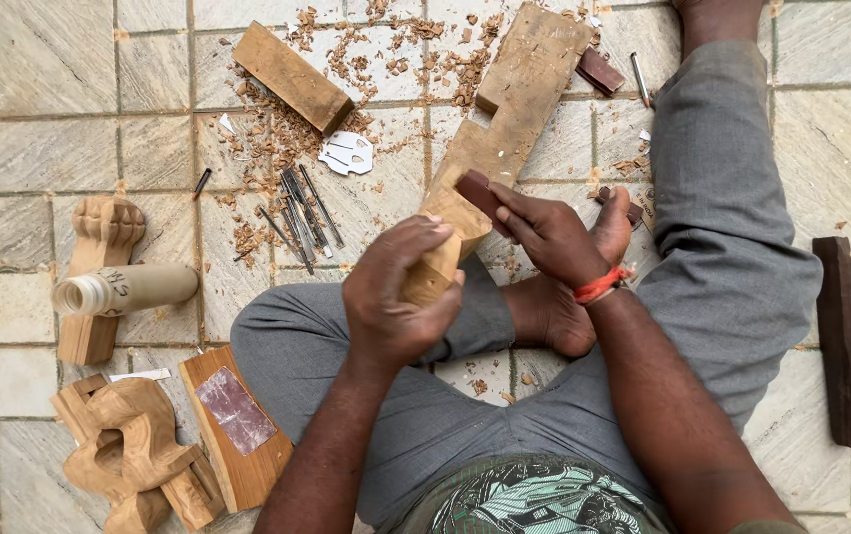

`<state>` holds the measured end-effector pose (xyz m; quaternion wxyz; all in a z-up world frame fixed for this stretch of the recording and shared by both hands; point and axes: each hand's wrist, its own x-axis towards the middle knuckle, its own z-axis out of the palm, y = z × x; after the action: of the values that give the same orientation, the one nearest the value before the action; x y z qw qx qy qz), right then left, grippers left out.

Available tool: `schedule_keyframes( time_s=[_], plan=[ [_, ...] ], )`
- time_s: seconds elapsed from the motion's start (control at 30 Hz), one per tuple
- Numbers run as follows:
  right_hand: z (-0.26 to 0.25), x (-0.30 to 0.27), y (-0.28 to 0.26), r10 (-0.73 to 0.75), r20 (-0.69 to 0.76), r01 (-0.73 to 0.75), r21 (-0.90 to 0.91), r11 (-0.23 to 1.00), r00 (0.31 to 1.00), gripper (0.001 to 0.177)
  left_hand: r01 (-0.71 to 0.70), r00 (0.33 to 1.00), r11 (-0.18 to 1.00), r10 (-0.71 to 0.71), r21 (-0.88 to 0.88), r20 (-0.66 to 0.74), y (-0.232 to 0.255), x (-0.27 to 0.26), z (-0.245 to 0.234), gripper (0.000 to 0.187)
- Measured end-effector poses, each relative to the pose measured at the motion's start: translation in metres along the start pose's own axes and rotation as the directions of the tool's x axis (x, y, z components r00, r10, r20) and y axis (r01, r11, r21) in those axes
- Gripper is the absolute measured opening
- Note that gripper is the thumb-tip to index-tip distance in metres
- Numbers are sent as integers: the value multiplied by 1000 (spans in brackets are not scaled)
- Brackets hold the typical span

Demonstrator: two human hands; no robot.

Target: The person sits on the floor and uses a sanding block to smooth the surface of a carved wooden piece. They rotate the piece to sand different sides and occasionally inspect the work.

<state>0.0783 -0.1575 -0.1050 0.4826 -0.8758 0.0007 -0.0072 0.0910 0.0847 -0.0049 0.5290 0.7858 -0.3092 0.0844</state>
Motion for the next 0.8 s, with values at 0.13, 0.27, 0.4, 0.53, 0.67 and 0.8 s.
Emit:
schedule_keyframes(
  time_s=[0.13, 0.27, 0.4, 0.53, 0.67, 0.8],
  plan=[
    [-1, -9, 0, 138, 38, -139, 22, 990, 990, 46, 247, 966, 924, -212, -293, 147, -23, 26, -26, 61],
    [7, 0, -11, 3, -149, -17, -99, 995, 989, 41, 22, 962, 848, -163, -529, -221, -48, 53, -7, 65],
    [24, -6, -35, 134, -160, -168, -217, 962, 978, 42, -57, 747, 692, -449, -719, -491, -71, 62, 23, 47],
    [31, -9, -46, 57, -205, -116, -294, 949, 977, 40, -77, 661, 673, -518, -736, -543, -87, 73, 36, 25],
    [39, 23, -43, 163, -253, -229, -260, 938, 954, 41, -78, 647, 741, -471, -667, -599, -92, 83, 38, 21],
    [33, 15, -49, 54, -237, -114, -250, 961, 970, 37, -72, 641, 756, -465, -650, -611, -98, 84, 39, 23]
  ],
)
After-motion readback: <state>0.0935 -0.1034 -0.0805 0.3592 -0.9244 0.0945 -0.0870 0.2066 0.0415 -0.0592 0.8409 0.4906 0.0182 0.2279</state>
